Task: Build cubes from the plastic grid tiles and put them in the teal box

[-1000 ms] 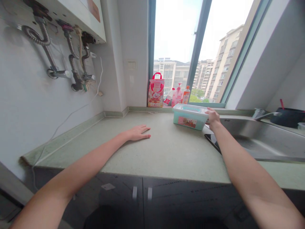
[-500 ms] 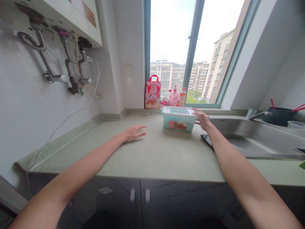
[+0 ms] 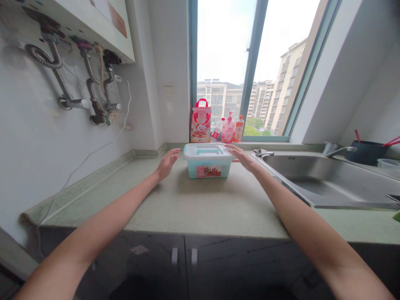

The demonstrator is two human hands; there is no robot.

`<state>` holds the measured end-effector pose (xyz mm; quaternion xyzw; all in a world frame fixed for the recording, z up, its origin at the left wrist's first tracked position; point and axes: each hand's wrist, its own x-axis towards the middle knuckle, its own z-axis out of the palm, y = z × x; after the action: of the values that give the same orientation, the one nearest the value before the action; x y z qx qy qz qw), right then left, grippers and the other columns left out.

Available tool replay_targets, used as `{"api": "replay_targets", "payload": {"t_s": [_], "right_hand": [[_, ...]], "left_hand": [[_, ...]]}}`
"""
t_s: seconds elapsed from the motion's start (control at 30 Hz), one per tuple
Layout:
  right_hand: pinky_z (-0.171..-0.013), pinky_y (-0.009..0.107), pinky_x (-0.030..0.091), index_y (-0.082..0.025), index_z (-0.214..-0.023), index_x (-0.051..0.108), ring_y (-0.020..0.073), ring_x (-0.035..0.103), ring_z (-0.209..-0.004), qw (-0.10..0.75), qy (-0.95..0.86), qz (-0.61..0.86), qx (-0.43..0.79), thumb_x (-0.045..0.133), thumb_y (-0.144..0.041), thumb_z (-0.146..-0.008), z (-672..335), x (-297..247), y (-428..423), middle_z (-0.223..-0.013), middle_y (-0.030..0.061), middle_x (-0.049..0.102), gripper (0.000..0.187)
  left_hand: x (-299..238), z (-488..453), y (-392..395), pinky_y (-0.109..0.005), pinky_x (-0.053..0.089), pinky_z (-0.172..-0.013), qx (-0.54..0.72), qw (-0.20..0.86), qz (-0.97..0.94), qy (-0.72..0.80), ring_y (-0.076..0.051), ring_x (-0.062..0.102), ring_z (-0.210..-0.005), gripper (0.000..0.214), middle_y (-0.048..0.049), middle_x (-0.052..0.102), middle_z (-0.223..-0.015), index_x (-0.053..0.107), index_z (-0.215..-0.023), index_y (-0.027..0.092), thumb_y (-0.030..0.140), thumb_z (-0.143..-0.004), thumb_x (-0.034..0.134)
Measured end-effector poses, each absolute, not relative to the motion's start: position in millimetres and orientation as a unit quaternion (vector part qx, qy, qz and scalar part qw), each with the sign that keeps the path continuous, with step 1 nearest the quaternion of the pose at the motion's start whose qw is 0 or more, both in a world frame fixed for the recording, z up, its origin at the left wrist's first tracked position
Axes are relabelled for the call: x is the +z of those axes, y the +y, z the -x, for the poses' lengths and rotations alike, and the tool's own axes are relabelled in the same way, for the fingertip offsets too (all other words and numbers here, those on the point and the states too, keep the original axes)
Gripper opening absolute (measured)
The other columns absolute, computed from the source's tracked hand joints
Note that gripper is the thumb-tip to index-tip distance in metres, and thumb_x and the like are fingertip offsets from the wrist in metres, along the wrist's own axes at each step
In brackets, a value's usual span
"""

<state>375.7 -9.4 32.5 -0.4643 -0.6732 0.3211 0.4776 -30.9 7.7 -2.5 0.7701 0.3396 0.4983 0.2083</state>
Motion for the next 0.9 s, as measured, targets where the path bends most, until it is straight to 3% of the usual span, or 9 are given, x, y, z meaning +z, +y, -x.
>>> {"api": "replay_targets", "payload": {"t_s": [0.1, 0.2, 0.33, 0.43, 0.67, 0.8, 0.9], "right_hand": [[-0.097, 0.050, 0.057, -0.031, -0.148, 0.062, 0.0345, 0.062, -0.125, 0.448, -0.706, 0.442, 0.324, 0.058, -0.062, -0.088, -350, 32, -12, -0.144, 0.0078, 0.067, 0.068], [-0.094, 0.047, 0.058, -0.032, -0.147, 0.062, 0.0340, 0.063, -0.121, 0.426, -0.730, 0.419, 0.331, 0.057, -0.064, -0.090, -329, 31, -16, -0.138, 0.0063, 0.070, 0.066], [-0.092, 0.046, 0.058, -0.034, -0.149, 0.059, 0.0342, 0.061, -0.124, 0.411, -0.740, 0.406, 0.344, 0.057, -0.070, -0.091, -318, 30, -18, -0.144, 0.0058, 0.066, 0.068], [-0.095, 0.048, 0.057, -0.033, -0.160, 0.047, 0.0330, 0.063, -0.122, 0.427, -0.705, 0.422, 0.377, 0.057, -0.071, -0.091, -319, 27, -16, -0.143, 0.0083, 0.066, 0.079], [-0.102, 0.043, 0.051, -0.041, -0.157, 0.047, 0.0298, 0.060, -0.130, 0.467, -0.644, 0.384, 0.469, 0.062, -0.066, -0.092, -316, 22, -17, -0.159, -0.0001, 0.055, 0.071], [-0.084, 0.037, 0.053, -0.036, -0.156, 0.048, 0.0272, 0.068, -0.104, 0.479, -0.618, 0.372, 0.500, 0.067, -0.052, -0.085, -310, 25, -23, -0.132, 0.0020, 0.071, 0.075], [-0.073, 0.033, 0.049, -0.033, -0.155, 0.050, 0.0233, 0.065, -0.088, 0.482, -0.613, 0.379, 0.499, 0.067, -0.047, -0.081, -309, 27, -25, -0.118, 0.0013, 0.074, 0.077]], "left_hand": [[0, 28, 9, -0.050, 0.044, -0.115, 0.549, 0.310, -0.702, 0.332, -0.033, 0.060, -0.134, 0.077, -0.0142, 0.056, -0.156, 0.049, -0.155, 0.025, 0.078, -0.100, 0.041], [7, 25, 5, -0.045, 0.051, -0.104, 0.599, 0.402, -0.623, 0.303, -0.033, 0.064, -0.123, 0.081, -0.0131, 0.067, -0.139, 0.043, -0.159, 0.021, 0.075, -0.099, 0.049], [19, 29, -3, -0.033, 0.053, -0.079, 0.599, 0.487, -0.567, 0.288, -0.024, 0.067, -0.092, 0.076, -0.0051, 0.070, -0.107, 0.051, -0.151, 0.019, 0.052, -0.086, 0.072], [24, 32, -7, -0.028, 0.049, -0.068, 0.598, 0.521, -0.540, 0.282, -0.020, 0.063, -0.083, 0.075, -0.0027, 0.068, -0.102, 0.056, -0.144, 0.020, 0.035, -0.073, 0.074], [27, 25, -15, -0.029, 0.051, -0.070, 0.580, 0.552, -0.537, 0.264, -0.022, 0.066, -0.086, 0.069, -0.0036, 0.070, -0.104, 0.061, -0.137, 0.019, 0.030, -0.070, 0.072], [25, 23, -14, -0.031, 0.053, -0.076, 0.570, 0.564, -0.540, 0.256, -0.024, 0.067, -0.091, 0.067, -0.0042, 0.071, -0.106, 0.061, -0.136, 0.019, 0.031, -0.071, 0.072], [23, 24, -12, -0.033, 0.054, -0.079, 0.568, 0.562, -0.546, 0.253, -0.025, 0.069, -0.094, 0.066, -0.0048, 0.071, -0.109, 0.061, -0.136, 0.019, 0.032, -0.073, 0.071]]}}
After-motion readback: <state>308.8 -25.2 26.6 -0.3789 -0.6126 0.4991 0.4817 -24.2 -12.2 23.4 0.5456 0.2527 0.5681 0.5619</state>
